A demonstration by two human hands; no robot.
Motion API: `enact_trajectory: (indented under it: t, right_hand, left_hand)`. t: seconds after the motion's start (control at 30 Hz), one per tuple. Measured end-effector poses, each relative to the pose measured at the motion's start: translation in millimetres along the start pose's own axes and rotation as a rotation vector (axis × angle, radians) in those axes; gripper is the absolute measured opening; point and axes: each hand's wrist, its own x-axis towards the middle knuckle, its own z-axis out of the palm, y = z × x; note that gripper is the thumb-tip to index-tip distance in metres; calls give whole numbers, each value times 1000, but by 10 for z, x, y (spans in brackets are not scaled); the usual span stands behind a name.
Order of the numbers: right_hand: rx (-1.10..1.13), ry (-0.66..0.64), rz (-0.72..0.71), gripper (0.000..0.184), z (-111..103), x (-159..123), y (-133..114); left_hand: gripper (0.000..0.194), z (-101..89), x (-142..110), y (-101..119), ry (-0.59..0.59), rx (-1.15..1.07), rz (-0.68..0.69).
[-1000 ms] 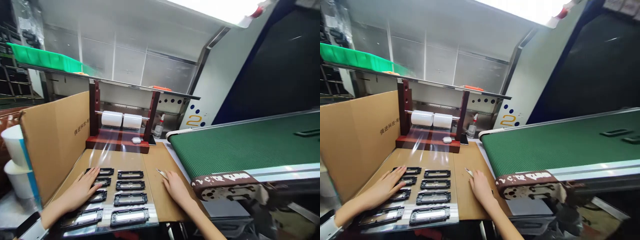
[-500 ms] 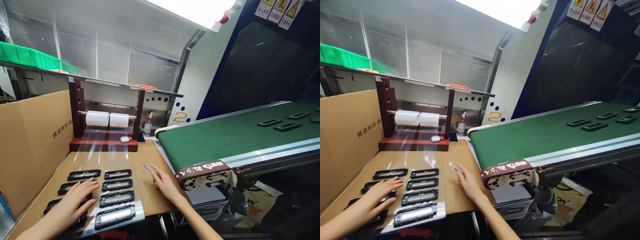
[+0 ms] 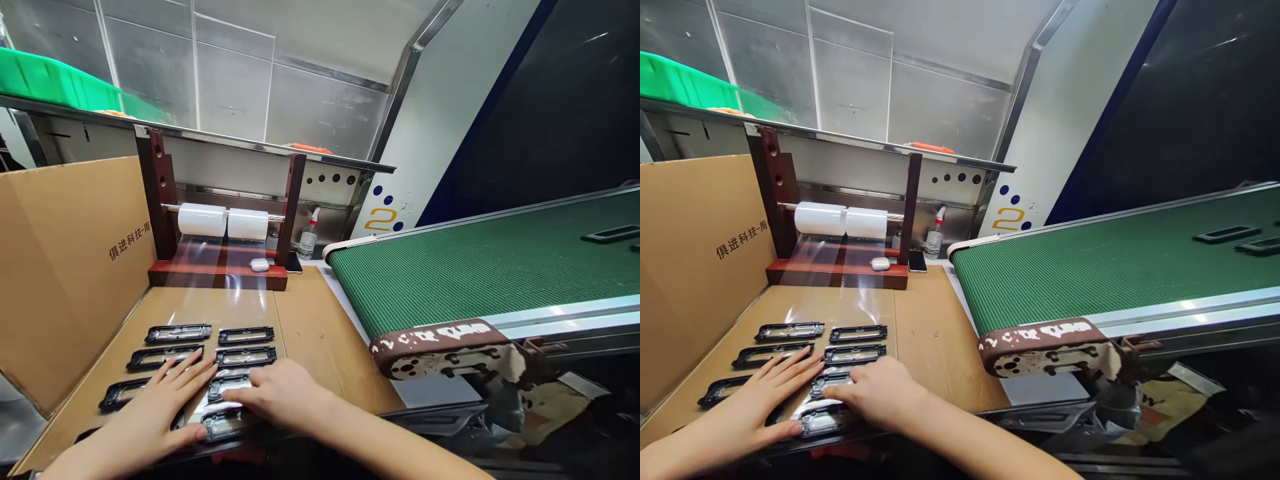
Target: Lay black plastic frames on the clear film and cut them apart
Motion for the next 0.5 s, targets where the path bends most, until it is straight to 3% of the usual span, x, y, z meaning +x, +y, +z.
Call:
enact_trajectory:
  t: [0.17,0.5]
  right_hand:
    - [7,-47,-22,39,-22,-11,55]
    - [-108,-111,23,41,-94,-558,364]
  left_hand:
    - [71,-3,7,22,-1,-1,-12]
    - [74,16,8,-7,-8,-24,-21]
